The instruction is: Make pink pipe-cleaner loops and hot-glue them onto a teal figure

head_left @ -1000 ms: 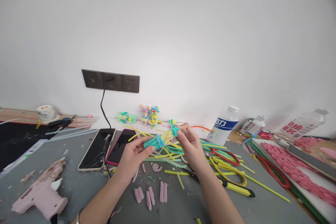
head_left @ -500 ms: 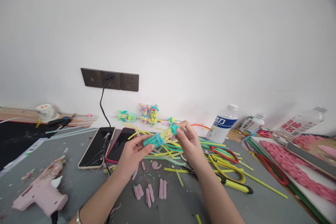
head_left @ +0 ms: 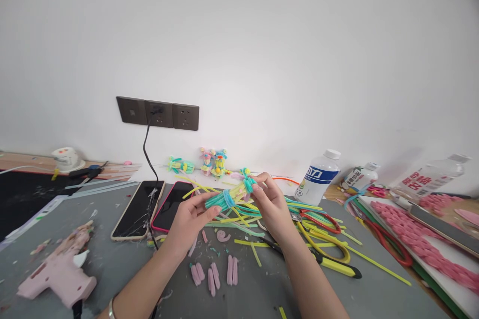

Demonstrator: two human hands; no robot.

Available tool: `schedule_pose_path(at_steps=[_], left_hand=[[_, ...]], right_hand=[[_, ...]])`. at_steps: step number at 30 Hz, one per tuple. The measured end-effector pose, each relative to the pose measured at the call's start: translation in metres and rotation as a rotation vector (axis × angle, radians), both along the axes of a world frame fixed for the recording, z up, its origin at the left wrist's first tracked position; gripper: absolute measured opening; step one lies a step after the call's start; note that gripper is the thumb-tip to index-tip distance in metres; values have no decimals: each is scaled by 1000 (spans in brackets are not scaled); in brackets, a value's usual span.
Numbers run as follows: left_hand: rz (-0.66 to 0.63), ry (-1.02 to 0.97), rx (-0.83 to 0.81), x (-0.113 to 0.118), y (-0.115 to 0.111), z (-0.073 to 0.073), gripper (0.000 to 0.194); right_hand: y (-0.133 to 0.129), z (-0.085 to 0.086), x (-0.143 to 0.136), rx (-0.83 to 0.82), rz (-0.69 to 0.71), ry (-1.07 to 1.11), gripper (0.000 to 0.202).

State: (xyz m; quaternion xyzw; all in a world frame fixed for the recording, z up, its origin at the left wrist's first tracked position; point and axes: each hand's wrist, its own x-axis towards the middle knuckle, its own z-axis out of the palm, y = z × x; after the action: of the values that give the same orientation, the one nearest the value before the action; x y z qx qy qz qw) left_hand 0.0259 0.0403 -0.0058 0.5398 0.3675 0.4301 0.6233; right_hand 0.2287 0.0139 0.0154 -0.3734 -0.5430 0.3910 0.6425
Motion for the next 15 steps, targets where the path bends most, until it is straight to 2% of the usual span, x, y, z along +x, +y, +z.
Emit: schedule_pose_path(at_steps=[15], left_hand=[[-4,14,0,0,0,-2,52]], right_hand=[[-1,0,0,-6,6,5,26]])
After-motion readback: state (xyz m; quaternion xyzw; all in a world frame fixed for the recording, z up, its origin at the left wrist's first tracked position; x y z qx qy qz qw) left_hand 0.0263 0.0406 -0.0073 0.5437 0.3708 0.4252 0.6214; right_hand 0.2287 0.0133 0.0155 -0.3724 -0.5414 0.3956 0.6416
